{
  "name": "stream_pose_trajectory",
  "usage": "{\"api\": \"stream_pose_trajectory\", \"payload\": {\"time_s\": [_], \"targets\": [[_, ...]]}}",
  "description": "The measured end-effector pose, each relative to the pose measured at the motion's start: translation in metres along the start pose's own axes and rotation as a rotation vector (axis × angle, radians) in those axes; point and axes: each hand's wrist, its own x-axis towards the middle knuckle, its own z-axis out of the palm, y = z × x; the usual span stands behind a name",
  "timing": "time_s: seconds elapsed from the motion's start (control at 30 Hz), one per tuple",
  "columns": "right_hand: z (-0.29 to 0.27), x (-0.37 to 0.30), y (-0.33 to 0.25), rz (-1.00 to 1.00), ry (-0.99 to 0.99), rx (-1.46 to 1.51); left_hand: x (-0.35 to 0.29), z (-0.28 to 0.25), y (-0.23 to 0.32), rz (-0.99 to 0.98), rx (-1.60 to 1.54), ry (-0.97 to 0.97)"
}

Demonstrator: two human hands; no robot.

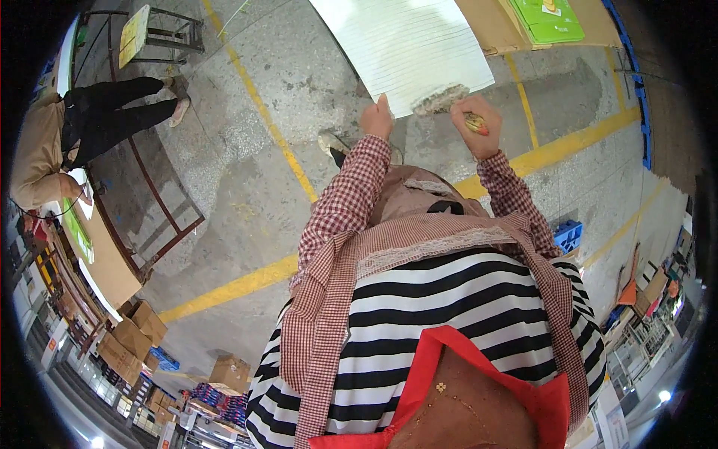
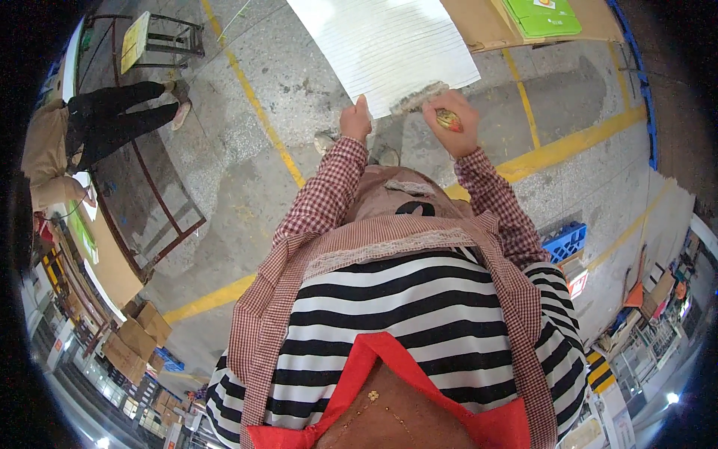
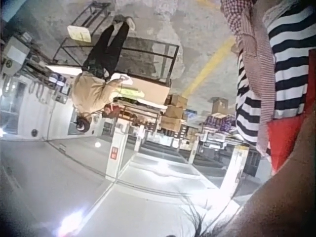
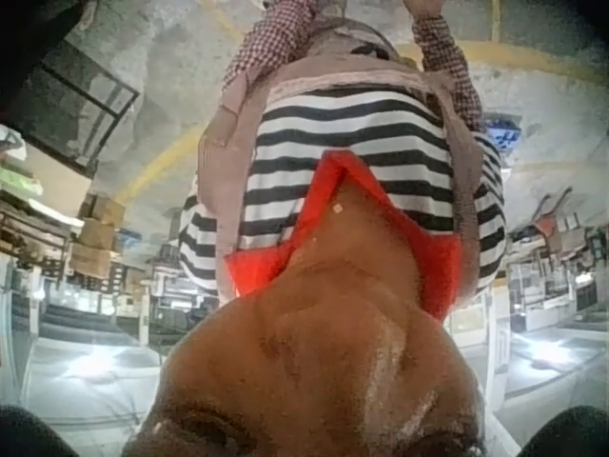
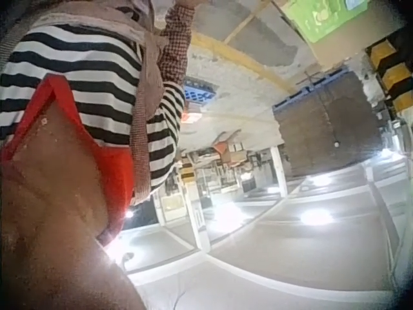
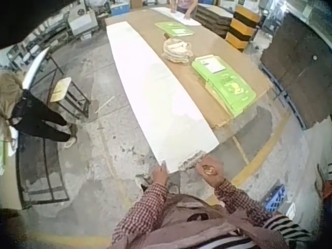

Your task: Applying glue or adhesive to a large sheet of white paper using a brush in a manufacturing setting.

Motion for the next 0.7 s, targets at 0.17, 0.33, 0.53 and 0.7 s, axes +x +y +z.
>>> {"api": "stream_pose_trajectory", "payload": {"time_s": [0.17, 0.33, 0.53, 0.7], "targets": [[-0.011, -0.004, 0.011, 0.028, -0.116, 0.074, 0.000, -0.011, 0.003, -0.009, -0.023, -0.050], [-0.003, 0.001, 0.018, 0.066, -0.041, 0.053, 0.005, -0.006, -0.004, 0.000, -0.054, -0.031], [-0.013, -0.001, 0.005, 0.117, -0.079, 0.056, 0.017, -0.012, -0.019, 0.004, -0.272, -0.006], [-0.007, -0.005, 0.024, 0.152, 0.050, 0.101, 0.002, -0.021, 0.017, -0.232, -0.404, -0.121]]}}
